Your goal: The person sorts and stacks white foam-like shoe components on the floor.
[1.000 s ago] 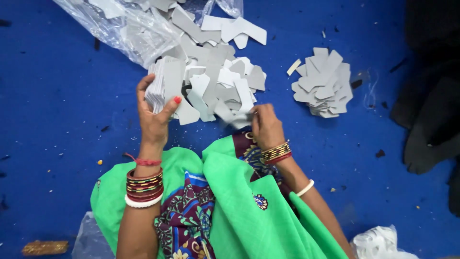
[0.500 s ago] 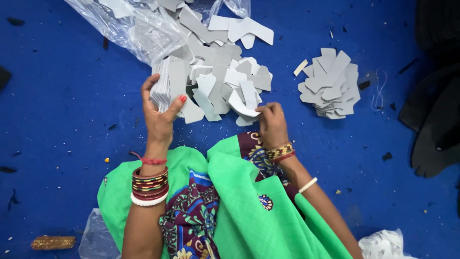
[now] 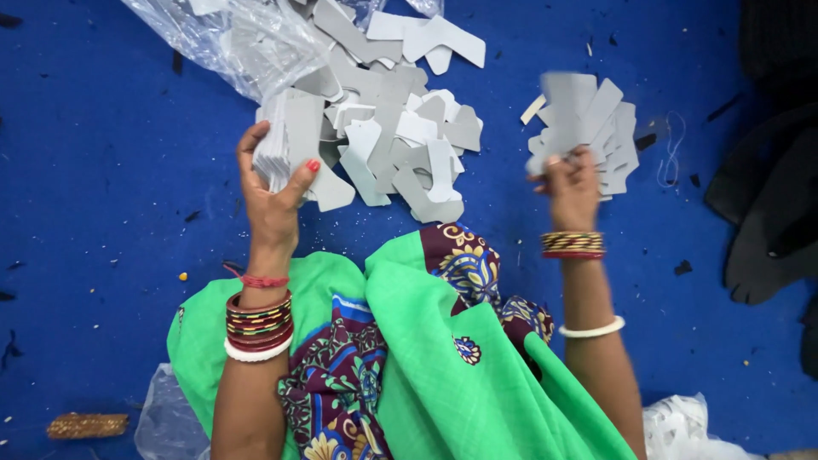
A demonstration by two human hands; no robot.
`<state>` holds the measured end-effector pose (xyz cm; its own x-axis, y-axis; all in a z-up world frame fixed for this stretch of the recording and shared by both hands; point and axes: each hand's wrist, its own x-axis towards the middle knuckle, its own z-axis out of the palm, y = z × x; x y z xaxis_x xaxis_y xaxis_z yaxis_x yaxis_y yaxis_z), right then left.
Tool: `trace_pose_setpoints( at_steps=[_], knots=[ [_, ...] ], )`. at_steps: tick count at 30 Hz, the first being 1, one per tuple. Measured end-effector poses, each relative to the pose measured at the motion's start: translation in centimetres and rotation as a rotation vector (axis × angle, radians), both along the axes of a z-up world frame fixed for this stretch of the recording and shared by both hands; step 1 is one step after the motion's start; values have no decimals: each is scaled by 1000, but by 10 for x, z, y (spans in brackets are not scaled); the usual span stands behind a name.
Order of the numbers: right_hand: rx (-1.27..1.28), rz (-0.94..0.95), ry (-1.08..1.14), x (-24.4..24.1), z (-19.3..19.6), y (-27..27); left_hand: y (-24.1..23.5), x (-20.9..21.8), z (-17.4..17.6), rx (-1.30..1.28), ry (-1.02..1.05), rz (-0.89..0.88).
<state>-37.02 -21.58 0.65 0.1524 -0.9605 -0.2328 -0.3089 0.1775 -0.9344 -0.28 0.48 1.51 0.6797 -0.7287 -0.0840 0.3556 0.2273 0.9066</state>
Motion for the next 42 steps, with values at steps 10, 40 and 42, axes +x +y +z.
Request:
trace_pose_setpoints(
  at_steps=[10,40,42],
  knots=[
    [-574,266,652,42,14,64,-4,-2,1,1,-13,-26],
    [269,496,-295,193,81,143,1,-24,12,-217,137,-203],
    [219,519,-232,189,77,144,0,-24,16,-122,65,-230]
  ],
)
